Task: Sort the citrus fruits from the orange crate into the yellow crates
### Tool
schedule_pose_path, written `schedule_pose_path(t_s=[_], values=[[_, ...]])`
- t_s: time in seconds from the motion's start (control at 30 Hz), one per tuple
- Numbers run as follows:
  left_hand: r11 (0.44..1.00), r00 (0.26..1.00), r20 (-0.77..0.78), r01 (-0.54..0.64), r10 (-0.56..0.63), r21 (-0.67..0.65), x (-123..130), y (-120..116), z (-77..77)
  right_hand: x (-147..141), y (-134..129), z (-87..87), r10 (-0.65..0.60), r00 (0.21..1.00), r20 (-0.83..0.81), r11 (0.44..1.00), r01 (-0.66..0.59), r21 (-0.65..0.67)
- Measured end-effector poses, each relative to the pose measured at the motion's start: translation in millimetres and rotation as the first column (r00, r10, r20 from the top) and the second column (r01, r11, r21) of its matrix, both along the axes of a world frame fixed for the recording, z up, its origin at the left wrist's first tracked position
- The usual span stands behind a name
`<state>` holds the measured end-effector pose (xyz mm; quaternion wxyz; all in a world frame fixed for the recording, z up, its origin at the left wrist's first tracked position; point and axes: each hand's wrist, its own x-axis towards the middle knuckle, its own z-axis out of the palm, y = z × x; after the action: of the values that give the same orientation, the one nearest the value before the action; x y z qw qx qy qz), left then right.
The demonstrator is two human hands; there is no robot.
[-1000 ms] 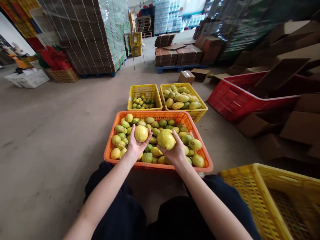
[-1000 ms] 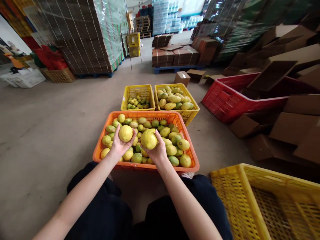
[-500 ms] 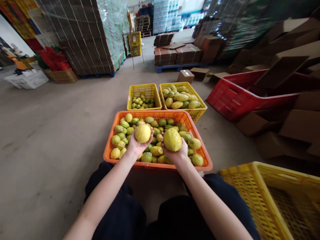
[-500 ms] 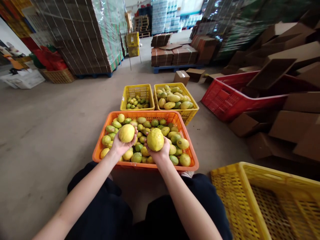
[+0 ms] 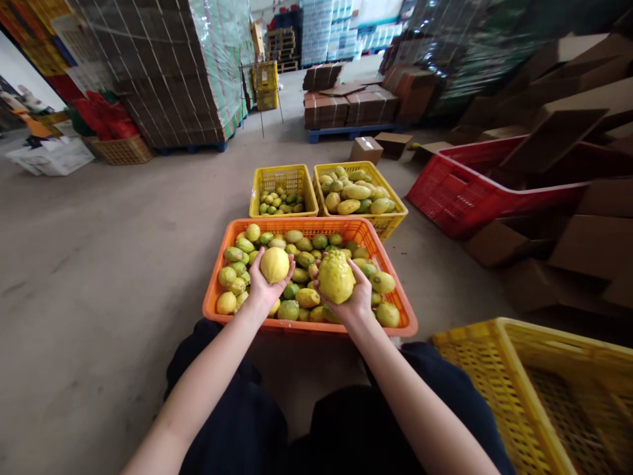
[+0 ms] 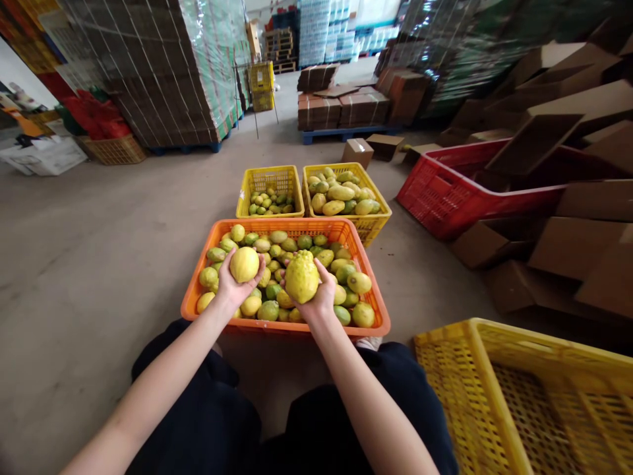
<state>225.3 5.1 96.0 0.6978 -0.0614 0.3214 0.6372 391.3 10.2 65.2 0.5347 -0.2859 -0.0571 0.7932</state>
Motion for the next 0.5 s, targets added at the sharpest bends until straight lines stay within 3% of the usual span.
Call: schedule_pose_path(t_s=[0.2, 0.37, 0.5], values=[[0.999, 0.997, 0.068, 0.049, -0.049, 0.007, 1.7, 0.8, -0.7, 1.8, 1.2, -1.3, 0.057, 0.997, -0.052, 0.996, -0.053, 0.066], [0.998, 0.997, 0.057, 0.056, -0.058, 0.033, 3.8, -0.4, -0.2, 1.7, -0.3, 4.9, -0.079, 0.992, -0.101, 0.997, 0.077, -0.016], [1.000, 1.000, 0.017, 0.001, -0.001, 0.014, 5.2, -1.0, 3.3, -2.2, -1.8, 12.0, -0.104, 0.986, -0.132, 0.994, 0.107, 0.013]])
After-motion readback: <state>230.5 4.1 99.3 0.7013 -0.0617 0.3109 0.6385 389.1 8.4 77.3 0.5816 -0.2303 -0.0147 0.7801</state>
